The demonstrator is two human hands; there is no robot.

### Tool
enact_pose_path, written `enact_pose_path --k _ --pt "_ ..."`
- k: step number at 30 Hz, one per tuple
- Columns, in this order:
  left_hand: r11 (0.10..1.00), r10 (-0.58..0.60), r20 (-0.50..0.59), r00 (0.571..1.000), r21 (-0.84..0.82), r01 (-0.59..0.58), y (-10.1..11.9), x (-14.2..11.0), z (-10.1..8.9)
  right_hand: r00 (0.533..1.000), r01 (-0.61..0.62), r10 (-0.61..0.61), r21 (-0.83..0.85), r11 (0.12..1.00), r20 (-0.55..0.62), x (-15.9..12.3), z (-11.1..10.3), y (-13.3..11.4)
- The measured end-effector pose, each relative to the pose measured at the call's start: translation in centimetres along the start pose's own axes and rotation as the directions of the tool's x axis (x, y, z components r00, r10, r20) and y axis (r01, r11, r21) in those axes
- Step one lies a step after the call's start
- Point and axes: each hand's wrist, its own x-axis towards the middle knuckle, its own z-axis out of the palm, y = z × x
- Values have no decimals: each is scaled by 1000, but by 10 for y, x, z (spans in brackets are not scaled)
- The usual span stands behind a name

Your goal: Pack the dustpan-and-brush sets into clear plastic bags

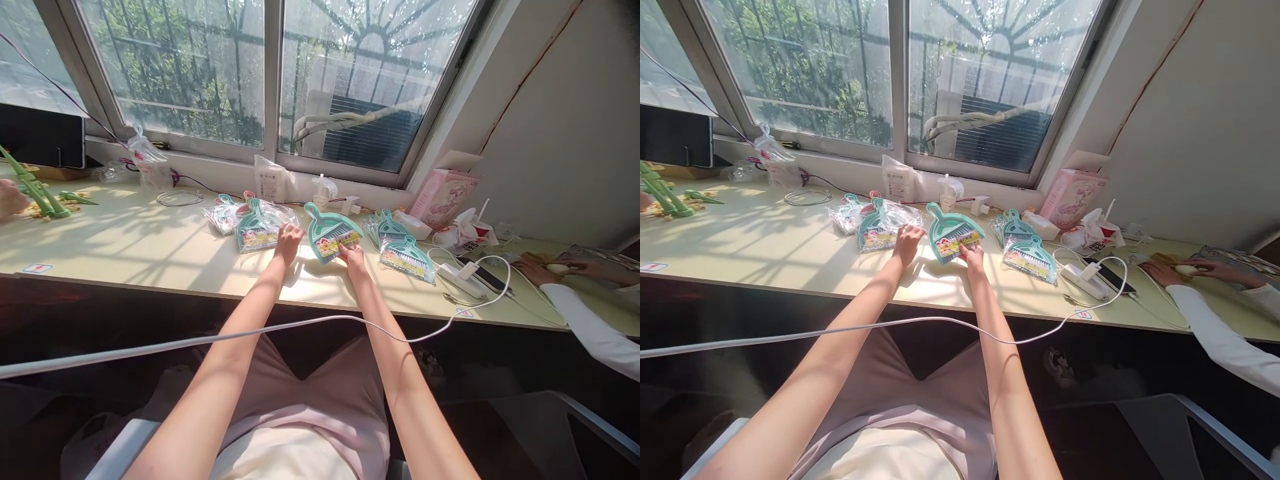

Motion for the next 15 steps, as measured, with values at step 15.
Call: enact_pose_path --k 15 --pt "964 -264 47 963 27 263 -4 -4 2 996 -84 86 -98 992 15 -3 -2 -1"
